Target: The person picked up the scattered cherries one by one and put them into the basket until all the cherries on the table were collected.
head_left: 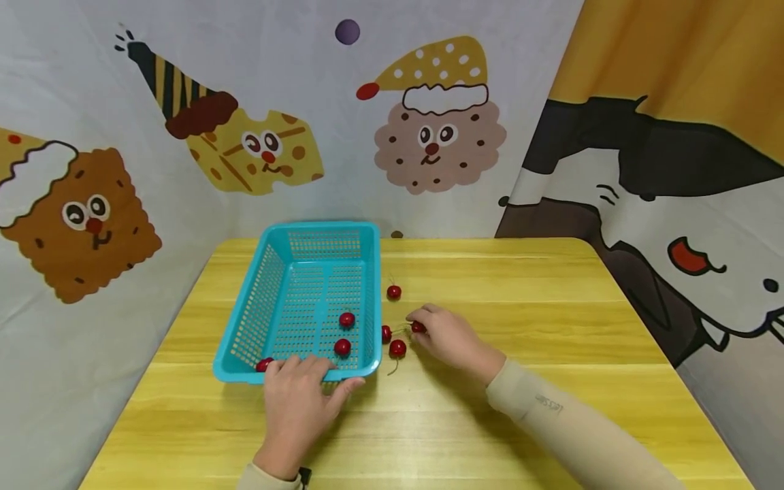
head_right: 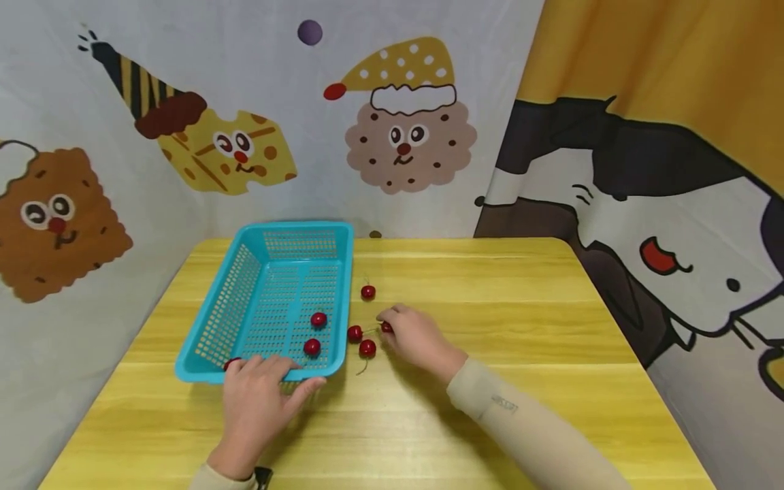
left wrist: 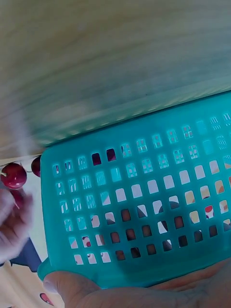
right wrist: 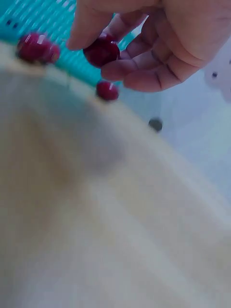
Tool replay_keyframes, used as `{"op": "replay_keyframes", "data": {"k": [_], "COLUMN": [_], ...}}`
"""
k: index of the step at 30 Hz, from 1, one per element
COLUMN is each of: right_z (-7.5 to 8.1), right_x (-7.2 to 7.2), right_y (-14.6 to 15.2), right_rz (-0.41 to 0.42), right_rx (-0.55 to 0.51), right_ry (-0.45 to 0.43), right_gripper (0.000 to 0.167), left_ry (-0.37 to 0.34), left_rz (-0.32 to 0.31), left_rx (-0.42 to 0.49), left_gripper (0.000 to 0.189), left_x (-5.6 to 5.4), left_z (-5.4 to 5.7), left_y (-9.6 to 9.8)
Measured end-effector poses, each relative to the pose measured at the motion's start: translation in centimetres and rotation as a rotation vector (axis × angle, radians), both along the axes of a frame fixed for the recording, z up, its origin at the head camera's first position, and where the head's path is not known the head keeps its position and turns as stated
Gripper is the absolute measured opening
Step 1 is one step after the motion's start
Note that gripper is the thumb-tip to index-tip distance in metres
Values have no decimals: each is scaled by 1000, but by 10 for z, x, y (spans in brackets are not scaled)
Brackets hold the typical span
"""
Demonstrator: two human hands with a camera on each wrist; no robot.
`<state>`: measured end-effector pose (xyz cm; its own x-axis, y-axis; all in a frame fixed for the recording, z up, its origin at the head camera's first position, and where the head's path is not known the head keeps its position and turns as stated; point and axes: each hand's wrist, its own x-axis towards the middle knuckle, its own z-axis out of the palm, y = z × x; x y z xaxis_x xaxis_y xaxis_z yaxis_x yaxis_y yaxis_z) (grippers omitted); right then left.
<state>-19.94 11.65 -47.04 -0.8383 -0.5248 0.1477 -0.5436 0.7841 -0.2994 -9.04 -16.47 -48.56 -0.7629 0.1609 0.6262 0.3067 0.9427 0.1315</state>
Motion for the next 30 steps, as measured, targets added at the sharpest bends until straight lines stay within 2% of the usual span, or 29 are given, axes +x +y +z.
{"op": "replay_keyframes", "data": {"k": [3,7,11,15,17,22,25,30], "right_z": [20,40,44,42,41,42,46,52], "right_x": [-1,-1,1,4,4,2,2,5], "right_y": [-13,-38,-58,-69,-73,-81,-87,-100], "right_rz": [-5,67,146,170,184,214,229,289], "right_rx": [-37,-106,-143,-142,-130,-72,0,243], "right_ry": [43,116,189,244,241,175,166,275], "right_gripper": [38,37,32,32,33,32,27,23], "left_ry": [7,20,41,66,75,75,80,94], "left_rz": [0,-9,-19,-25,-19,-22,-35,-25], "left_rx": [6,10,8,16,12,6,5,2], "left_gripper": [79,74,77,83,86,83,78,81], "left_x": [0,0,0,0,0,-1,-2,-2], "left_z": [0,0,0,-1,-1,1,1,0], "left_y": [-1,-1,1,4,4,2,1,0]}}
